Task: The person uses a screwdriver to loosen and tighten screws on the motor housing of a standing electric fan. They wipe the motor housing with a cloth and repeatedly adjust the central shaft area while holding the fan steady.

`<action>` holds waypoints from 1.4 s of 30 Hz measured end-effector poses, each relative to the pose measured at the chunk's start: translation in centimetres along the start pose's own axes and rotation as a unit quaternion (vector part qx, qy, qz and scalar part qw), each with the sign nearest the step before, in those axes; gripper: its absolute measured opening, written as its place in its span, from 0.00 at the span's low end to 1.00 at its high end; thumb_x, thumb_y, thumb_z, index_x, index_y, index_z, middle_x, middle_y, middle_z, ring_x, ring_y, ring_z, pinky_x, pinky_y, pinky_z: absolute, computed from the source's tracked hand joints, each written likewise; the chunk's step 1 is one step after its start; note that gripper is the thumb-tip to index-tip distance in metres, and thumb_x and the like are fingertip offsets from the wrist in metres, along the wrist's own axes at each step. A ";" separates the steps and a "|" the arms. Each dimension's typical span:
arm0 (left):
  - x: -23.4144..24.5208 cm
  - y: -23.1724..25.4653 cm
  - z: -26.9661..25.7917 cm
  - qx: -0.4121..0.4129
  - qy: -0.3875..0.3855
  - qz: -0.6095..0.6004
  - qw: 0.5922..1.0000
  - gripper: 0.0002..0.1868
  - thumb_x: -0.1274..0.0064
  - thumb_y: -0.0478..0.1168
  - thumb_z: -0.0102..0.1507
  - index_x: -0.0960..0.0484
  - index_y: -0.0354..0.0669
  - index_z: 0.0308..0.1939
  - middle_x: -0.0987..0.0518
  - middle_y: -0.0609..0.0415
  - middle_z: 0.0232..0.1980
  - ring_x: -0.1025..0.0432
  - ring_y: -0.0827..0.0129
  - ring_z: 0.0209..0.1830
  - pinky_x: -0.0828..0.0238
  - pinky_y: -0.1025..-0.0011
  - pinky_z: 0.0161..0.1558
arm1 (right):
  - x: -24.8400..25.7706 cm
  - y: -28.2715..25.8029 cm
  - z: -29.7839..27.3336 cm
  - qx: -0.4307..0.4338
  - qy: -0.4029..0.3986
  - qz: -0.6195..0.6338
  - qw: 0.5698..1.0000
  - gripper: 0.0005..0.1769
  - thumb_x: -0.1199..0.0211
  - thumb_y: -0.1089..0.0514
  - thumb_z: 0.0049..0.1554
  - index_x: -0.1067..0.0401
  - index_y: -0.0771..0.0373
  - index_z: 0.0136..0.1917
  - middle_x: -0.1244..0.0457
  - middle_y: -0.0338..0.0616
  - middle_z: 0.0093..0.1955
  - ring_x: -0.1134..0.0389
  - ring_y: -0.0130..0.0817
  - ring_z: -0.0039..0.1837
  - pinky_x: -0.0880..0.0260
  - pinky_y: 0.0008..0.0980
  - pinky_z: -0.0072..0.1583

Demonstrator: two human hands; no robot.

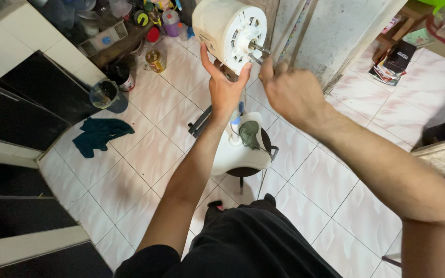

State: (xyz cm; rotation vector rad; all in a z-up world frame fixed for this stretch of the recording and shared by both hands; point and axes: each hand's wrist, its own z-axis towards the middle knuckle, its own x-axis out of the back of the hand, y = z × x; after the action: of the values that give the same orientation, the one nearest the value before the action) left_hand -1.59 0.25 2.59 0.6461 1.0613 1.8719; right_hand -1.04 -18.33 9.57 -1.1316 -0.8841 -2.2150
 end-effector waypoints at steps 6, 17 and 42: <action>-0.3 -0.1 -0.1 -0.016 0.007 -0.004 1.000 0.60 0.34 0.39 0.62 0.70 0.44 0.80 0.19 0.35 0.61 0.19 0.55 0.57 0.22 0.65 0.58 | -0.4 4.0 2.4 -0.281 -0.232 0.616 0.699 0.23 0.50 0.45 0.72 0.26 0.66 0.57 0.45 0.65 0.33 0.47 0.33 0.31 0.47 0.39 0.31; -0.3 -0.8 0.0 -0.025 -0.001 -0.043 0.999 0.60 0.34 0.38 0.63 0.71 0.45 0.81 0.22 0.36 0.62 0.21 0.56 0.58 0.23 0.65 0.59 | 2.7 0.7 -0.7 0.011 0.074 0.119 0.990 0.15 0.40 0.57 0.65 0.32 0.71 0.59 0.34 0.55 0.42 0.30 0.50 0.40 0.30 0.46 0.40; 0.2 1.4 -0.1 -0.074 0.043 0.036 0.996 0.68 0.29 0.41 0.59 0.73 0.38 0.81 0.64 0.20 0.81 0.66 0.37 0.83 0.58 0.52 0.78 | 1.0 1.5 -4.6 -0.313 -0.075 0.587 0.742 0.15 0.50 0.48 0.68 0.32 0.61 0.57 0.42 0.37 0.31 0.44 0.24 0.29 0.42 0.28 0.31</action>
State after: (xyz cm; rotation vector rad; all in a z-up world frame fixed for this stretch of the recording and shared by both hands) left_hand -2.39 0.03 3.80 0.5290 0.9525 2.0356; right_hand -2.91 -22.89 8.83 -1.5377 0.5759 -1.2728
